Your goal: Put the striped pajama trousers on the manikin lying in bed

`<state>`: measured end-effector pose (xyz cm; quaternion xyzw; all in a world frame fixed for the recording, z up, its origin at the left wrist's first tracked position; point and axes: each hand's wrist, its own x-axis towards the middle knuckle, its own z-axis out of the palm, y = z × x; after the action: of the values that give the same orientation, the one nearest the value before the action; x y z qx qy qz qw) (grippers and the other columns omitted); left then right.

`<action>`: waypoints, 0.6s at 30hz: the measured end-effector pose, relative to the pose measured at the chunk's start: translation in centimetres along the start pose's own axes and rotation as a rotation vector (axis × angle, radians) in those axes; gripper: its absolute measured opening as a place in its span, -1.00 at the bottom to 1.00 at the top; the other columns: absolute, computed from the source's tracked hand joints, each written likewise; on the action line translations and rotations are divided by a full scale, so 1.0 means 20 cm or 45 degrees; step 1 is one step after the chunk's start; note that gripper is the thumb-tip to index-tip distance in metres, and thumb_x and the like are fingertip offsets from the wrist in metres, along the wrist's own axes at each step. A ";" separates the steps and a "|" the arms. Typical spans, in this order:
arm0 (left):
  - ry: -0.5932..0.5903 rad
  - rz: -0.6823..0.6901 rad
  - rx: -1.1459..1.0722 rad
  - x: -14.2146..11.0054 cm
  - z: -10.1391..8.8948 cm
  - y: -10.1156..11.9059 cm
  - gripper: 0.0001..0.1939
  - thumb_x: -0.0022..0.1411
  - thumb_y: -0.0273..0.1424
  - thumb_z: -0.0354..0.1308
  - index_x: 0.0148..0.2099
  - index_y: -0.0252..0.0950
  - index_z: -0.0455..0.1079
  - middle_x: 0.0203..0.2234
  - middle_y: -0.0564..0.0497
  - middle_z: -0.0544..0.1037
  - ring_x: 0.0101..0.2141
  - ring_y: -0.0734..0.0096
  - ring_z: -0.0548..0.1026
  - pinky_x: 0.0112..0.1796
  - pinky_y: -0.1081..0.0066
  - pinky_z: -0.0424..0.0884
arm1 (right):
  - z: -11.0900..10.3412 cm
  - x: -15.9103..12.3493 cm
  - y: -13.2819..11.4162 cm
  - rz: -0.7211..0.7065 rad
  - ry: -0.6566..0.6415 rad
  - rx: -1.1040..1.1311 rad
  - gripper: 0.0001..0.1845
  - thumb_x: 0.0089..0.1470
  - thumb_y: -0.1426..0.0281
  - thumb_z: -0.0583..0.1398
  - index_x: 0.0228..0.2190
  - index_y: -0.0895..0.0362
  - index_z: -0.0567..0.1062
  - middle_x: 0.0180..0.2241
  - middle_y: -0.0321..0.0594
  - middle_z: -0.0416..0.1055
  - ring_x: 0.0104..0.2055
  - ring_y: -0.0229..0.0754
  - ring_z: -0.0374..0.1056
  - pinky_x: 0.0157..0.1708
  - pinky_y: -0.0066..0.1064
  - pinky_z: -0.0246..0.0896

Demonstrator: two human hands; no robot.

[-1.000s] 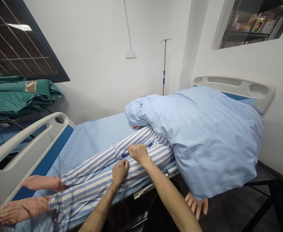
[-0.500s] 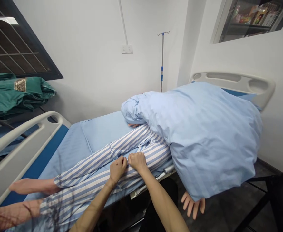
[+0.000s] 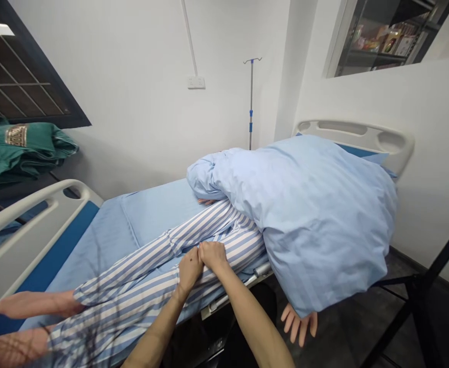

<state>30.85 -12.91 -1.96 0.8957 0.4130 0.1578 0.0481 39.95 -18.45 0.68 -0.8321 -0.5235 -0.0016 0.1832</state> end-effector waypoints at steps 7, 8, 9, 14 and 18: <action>0.081 0.071 0.026 0.00 0.03 0.01 -0.66 0.29 -0.37 -0.24 -0.38 -0.24 0.34 -0.45 -0.09 0.53 -0.37 0.26 0.49 -0.39 0.38 0.20 | -0.25 0.07 0.13 0.021 0.113 -0.055 -0.54 0.25 0.29 -0.12 -0.36 0.18 0.52 -0.38 -0.08 0.54 -0.34 -0.18 0.44 -0.37 -0.47 0.09; 0.089 0.069 0.035 0.00 0.03 0.01 -0.67 0.28 -0.38 -0.22 -0.39 -0.24 0.34 -0.46 -0.09 0.52 -0.38 0.26 0.49 -0.39 0.37 0.20 | -0.30 0.08 0.16 0.056 0.151 -0.067 -0.53 0.26 0.28 -0.12 -0.37 0.17 0.52 -0.38 -0.09 0.54 -0.34 -0.20 0.44 -0.38 -0.47 0.07; 0.097 0.067 0.040 0.00 0.03 0.01 -0.68 0.27 -0.38 -0.21 -0.39 -0.24 0.35 -0.46 -0.09 0.52 -0.38 0.25 0.49 -0.40 0.37 0.20 | -0.34 0.09 0.19 0.091 0.185 -0.082 -0.53 0.26 0.28 -0.12 -0.38 0.17 0.52 -0.38 -0.10 0.54 -0.35 -0.21 0.43 -0.38 -0.48 0.06; 0.117 0.071 0.035 0.00 0.04 0.01 -0.70 0.26 -0.39 -0.18 -0.40 -0.25 0.35 -0.47 -0.09 0.53 -0.38 0.25 0.49 -0.39 0.36 0.19 | -0.38 0.08 0.27 0.108 0.247 -0.125 -0.49 0.26 0.25 -0.15 -0.40 0.16 0.51 -0.39 -0.11 0.54 -0.37 -0.23 0.41 -0.40 -0.49 0.01; 0.116 0.075 0.039 0.00 0.05 0.01 -0.69 0.27 -0.39 -0.19 -0.39 -0.26 0.35 -0.47 -0.09 0.53 -0.38 0.25 0.49 -0.40 0.36 0.18 | -0.19 0.02 0.29 0.067 0.151 -0.157 -0.56 0.24 0.32 -0.08 -0.41 0.18 0.52 -0.41 -0.05 0.53 -0.37 -0.19 0.42 -0.41 -0.46 0.01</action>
<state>31.22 -13.02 -2.81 0.9001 0.3904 0.1932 0.0109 45.96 -21.55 2.60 -0.8537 -0.4887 -0.0784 0.1621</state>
